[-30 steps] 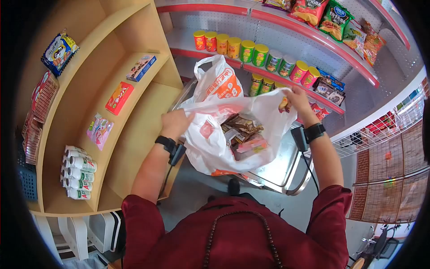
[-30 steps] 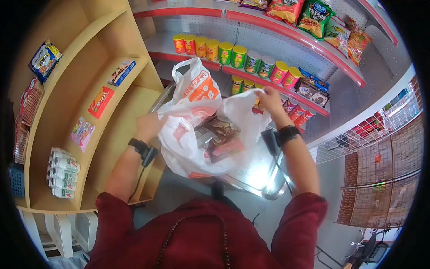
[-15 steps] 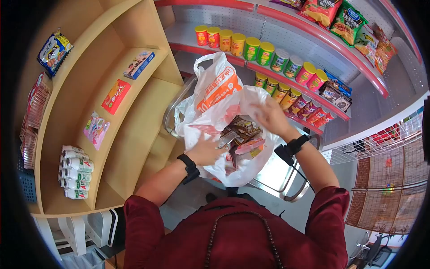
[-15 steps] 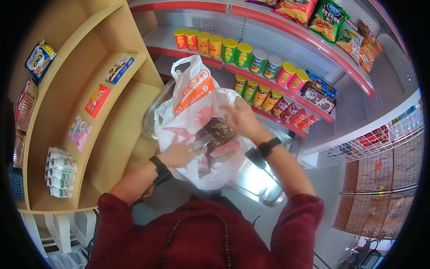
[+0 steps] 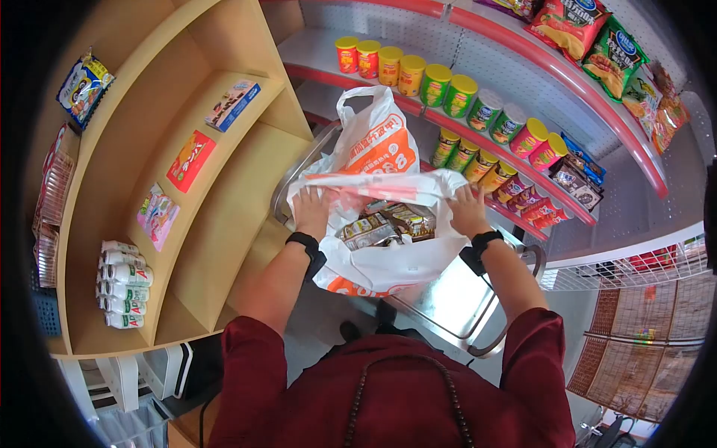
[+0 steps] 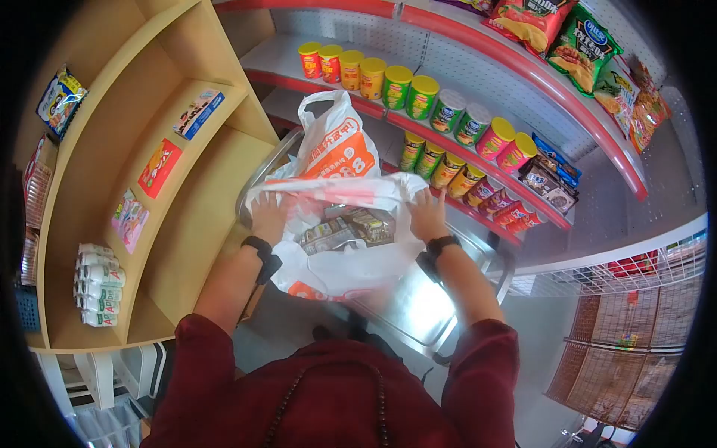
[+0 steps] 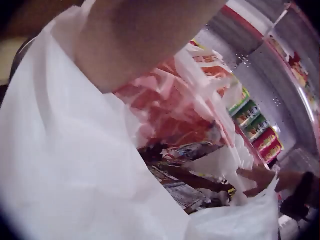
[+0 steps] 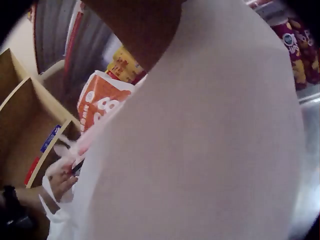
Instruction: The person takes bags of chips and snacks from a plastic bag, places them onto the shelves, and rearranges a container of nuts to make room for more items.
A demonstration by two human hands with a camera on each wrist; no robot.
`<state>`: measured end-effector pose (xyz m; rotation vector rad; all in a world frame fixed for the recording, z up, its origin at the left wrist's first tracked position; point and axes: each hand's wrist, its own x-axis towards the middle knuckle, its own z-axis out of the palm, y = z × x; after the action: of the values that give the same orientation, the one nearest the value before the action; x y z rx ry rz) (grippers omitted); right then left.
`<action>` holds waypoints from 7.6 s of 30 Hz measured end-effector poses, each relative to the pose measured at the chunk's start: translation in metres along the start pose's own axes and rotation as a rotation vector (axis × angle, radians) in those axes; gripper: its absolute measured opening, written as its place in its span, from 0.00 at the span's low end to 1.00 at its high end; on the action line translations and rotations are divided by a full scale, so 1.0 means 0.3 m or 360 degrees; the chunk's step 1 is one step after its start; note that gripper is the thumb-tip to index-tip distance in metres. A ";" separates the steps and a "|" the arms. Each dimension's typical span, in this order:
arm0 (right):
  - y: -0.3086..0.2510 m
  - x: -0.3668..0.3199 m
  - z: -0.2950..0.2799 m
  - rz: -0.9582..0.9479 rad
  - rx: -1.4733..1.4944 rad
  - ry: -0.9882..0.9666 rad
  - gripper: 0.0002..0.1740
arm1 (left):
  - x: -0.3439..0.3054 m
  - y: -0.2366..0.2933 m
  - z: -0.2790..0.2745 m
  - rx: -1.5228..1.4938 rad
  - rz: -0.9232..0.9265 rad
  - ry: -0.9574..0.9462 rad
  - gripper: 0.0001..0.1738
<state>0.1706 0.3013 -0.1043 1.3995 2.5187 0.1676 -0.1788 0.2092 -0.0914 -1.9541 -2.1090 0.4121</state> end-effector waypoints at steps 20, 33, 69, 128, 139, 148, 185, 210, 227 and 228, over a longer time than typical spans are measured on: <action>-0.021 0.046 0.031 0.0108 0.0934 -0.0576 0.34 | 0.081 0.104 -0.022 -0.0696 0.0283 -0.0255 0.44; 0.100 0.028 0.008 0.0009 0.1146 -0.0498 0.19 | 0.022 0.086 -0.059 -0.0984 0.0475 -0.0356 0.29; -0.179 0.120 -0.680 -0.0573 0.1131 0.0092 0.14 | -0.490 -0.246 -0.314 -0.1460 -0.0103 0.0915 0.08; -1.222 0.143 -1.175 -0.0999 0.3426 0.0237 0.22 | -0.558 -0.925 -0.429 -0.3058 -0.0080 0.1075 0.12; -1.219 0.073 -1.149 -0.1009 0.3500 0.0274 0.15 | -0.637 -0.891 -0.423 -0.3049 -0.0028 0.1157 0.13; -1.137 0.148 -1.113 -0.1126 0.2995 0.0135 0.23 | -0.583 -0.873 -0.354 -0.2854 -0.0136 0.1017 0.15; -0.781 1.137 -1.822 -0.1254 0.3018 0.0619 0.20 | -0.386 -1.106 -0.270 -0.2209 -0.0280 0.0531 0.11; -0.915 1.146 -1.957 -0.1460 0.2098 -0.0326 0.26 | -0.393 -1.121 -0.196 -0.2349 -0.0352 0.0387 0.14; -1.140 1.361 -2.280 -0.1041 0.1845 0.0336 0.22 | -0.430 -1.158 -0.151 -0.2134 -0.0364 0.0310 0.15; -1.168 1.386 -2.298 -0.0999 0.1802 0.0298 0.22 | -0.435 -1.157 -0.154 -0.2128 -0.0380 0.0326 0.15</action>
<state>-0.5162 0.4832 0.4118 0.6974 3.1691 -1.4793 -0.4747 0.0576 0.0794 -1.9512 -2.6345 -1.5368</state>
